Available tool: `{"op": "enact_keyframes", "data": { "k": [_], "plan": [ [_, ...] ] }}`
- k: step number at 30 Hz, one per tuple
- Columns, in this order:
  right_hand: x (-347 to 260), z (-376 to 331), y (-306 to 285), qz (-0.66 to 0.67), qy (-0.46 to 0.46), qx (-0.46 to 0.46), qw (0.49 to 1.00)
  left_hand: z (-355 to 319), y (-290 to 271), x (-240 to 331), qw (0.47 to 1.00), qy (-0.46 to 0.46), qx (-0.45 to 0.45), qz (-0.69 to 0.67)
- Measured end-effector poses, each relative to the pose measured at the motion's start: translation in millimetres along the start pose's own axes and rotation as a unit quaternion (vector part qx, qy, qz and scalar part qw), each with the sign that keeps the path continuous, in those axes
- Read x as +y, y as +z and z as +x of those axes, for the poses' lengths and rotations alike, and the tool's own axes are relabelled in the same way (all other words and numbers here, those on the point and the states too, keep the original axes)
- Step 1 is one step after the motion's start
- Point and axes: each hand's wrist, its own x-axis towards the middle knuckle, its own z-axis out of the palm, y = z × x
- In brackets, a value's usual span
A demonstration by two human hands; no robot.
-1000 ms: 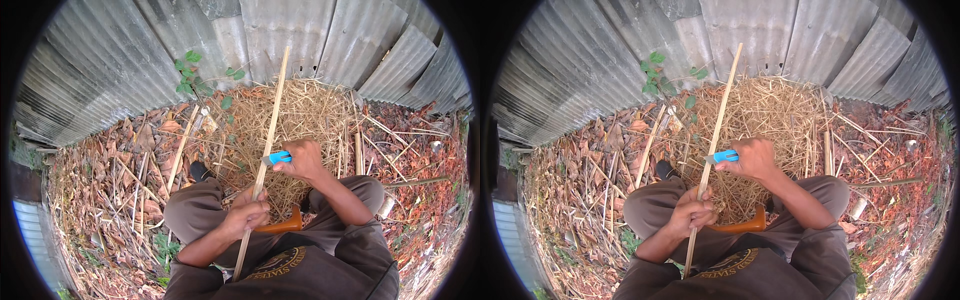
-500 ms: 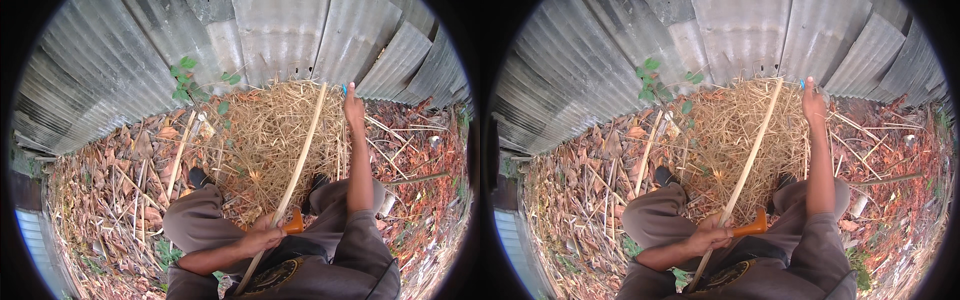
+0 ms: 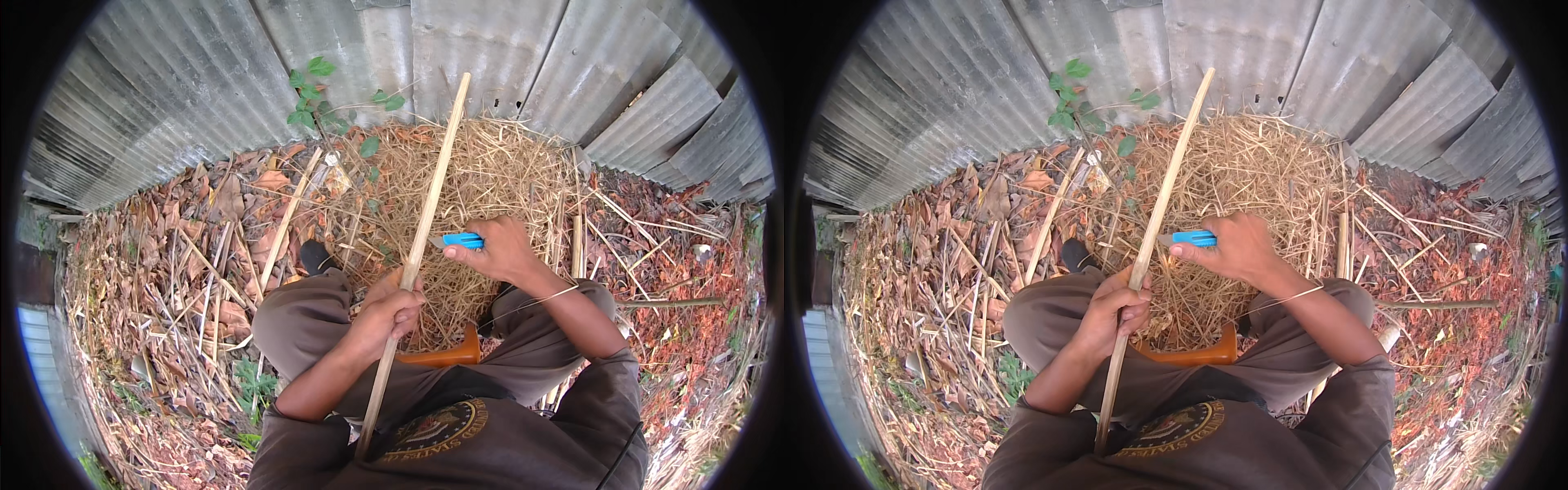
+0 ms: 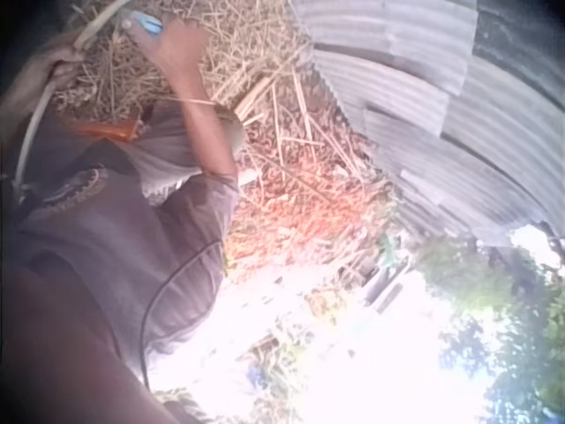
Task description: The person sits cross-legged on a small stool and uses a large machete to split and shape a long, thin stick. Afterward, they switch to a small blue utility knife to further refine and smooth the stick's surface.
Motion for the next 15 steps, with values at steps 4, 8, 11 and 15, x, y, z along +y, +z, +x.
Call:
{"op": "enact_keyframes", "data": {
  "k": [4,8,11,15],
  "plan": [
    [-12.7,-5.1,17.8,-0.008,-0.039,0.041,0.998,6.7,4.4,0.0,0.999,0.022,0.012,0.033],
    [-14.7,-7.7,24.8,-0.021,-0.085,0.086,0.992,2.5,9.1,-2.0,0.994,0.031,0.032,0.100],
    [-0.5,1.2,27.5,-0.036,-0.093,0.109,0.989,2.3,18.9,-1.9,0.991,0.042,0.044,0.121],
    [13.0,10.7,24.0,-0.049,-0.032,0.122,0.991,3.0,21.9,-8.1,0.992,0.026,0.031,0.123]
  ]
}}
